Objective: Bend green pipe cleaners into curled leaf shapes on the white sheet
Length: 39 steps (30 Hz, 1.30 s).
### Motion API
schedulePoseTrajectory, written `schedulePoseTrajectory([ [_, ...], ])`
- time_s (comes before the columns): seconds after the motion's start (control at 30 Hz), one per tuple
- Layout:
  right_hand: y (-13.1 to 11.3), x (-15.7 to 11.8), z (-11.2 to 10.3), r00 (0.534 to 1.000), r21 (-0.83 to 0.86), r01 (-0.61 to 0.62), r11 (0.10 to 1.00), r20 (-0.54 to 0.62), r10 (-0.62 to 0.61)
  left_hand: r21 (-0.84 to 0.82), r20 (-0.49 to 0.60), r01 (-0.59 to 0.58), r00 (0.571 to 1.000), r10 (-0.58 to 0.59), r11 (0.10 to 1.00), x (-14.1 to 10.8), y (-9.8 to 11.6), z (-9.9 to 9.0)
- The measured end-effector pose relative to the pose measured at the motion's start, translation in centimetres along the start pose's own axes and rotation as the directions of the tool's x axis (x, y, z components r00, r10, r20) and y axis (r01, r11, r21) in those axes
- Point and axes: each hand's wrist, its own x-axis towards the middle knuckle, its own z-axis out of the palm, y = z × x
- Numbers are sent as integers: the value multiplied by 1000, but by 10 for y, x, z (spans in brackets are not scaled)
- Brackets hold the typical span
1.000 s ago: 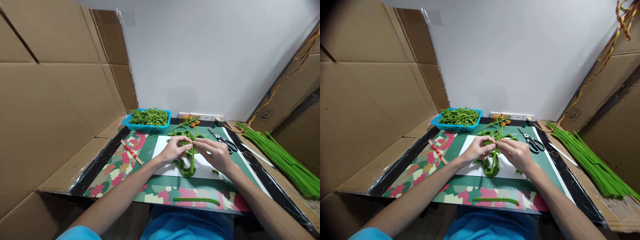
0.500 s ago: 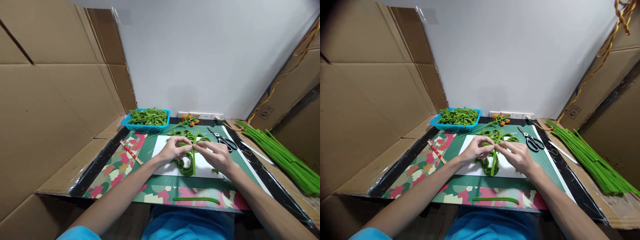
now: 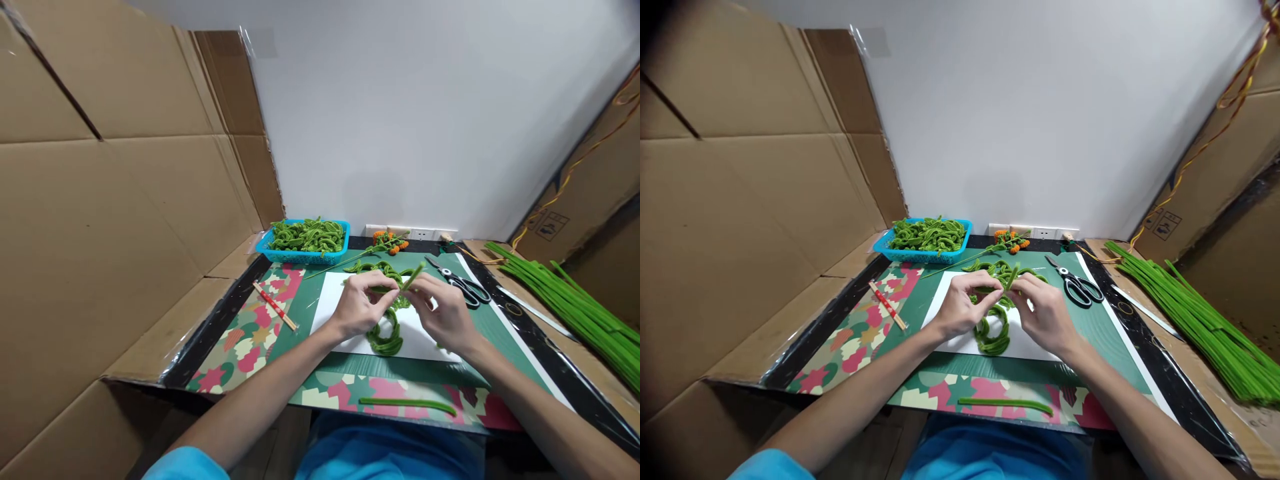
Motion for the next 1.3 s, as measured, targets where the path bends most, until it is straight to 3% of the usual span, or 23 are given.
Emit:
schedulePoseTrajectory([
  [0.03, -2, 2, 0, 982, 139, -185, 973, 70, 177, 48, -3, -44, 999, 45, 998, 0, 0, 0],
  [0.07, -4, 5, -1, 931, 271, -359, 893, 172, 322, 81, 2, -86, 996, 86, 993, -1, 0, 0],
  [0.13, -4, 10, -3, 792, 454, -609, 650, 388, 471, 120, 20, -167, 986, 166, 979, -1, 1, 1],
  [0.2, -2, 13, -5, 701, 526, -713, 463, 513, 495, 135, 24, -217, 976, 216, 967, -2, 2, 2],
  [0.27, -1, 14, -6, 699, 540, -714, 446, 510, 502, 125, 4, -183, 983, 184, 975, -2, 2, 4],
  [0.3, 0, 13, -6, 730, 527, -682, 506, 462, 503, 97, -19, -131, 991, 133, 987, -1, 2, 4],
  [0.37, 1, 10, -5, 846, 433, -533, 727, 281, 453, -31, -63, 22, 998, -24, 999, 0, -1, 3],
  [0.43, 3, 6, -4, 966, 202, -257, 945, 44, 254, -218, -71, 175, 978, -194, 960, 2, -4, 1],
  [0.47, 5, 5, -4, 994, 45, -94, 995, -46, 96, -306, -59, 233, 963, -263, 923, 3, -6, 0],
  [0.5, 8, 3, -5, 992, -112, 66, 992, -96, -76, -373, -41, 278, 948, -316, 885, 4, -7, -1],
  [0.57, 13, 1, -6, 931, -350, 309, 885, -80, -357, -449, -7, 329, 928, -371, 831, 5, -8, -2],
  [0.63, 16, 0, -8, 865, -447, 444, 776, -13, -502, -473, 43, 360, 921, -387, 804, 5, -7, -2],
  [0.8, 20, -1, -11, 797, -467, 544, 698, 28, -603, -453, 144, 410, 910, -389, 792, 4, -8, 0],
  [0.97, 21, -2, -10, 815, -452, 537, 712, 61, -576, -401, 138, 363, 931, -337, 841, 2, -12, 0],
  [1.07, 13, -3, -4, 903, -339, 410, 847, 20, -429, -339, 92, 280, 960, -264, 898, 1, -9, 0],
  [1.1, 8, -3, -2, 942, -260, 320, 911, -12, -334, -291, 62, 229, 974, -220, 929, 1, -7, 0],
  [1.17, -3, 0, 3, 999, -20, 7, 1000, -53, -9, -137, -7, 89, 996, -91, 987, -1, -3, 1],
  [1.2, -8, 2, 5, 983, 140, -179, 974, -15, 183, -40, -38, 11, 999, -13, 999, -1, 0, 1],
  [1.23, -12, 5, 6, 935, 302, -354, 885, 96, 341, 52, -51, -54, 997, 57, 997, -2, 1, 1],
  [1.3, -15, 11, 5, 839, 505, -542, 672, 278, 468, 171, -41, -174, 982, 183, 970, -2, 3, 1],
])
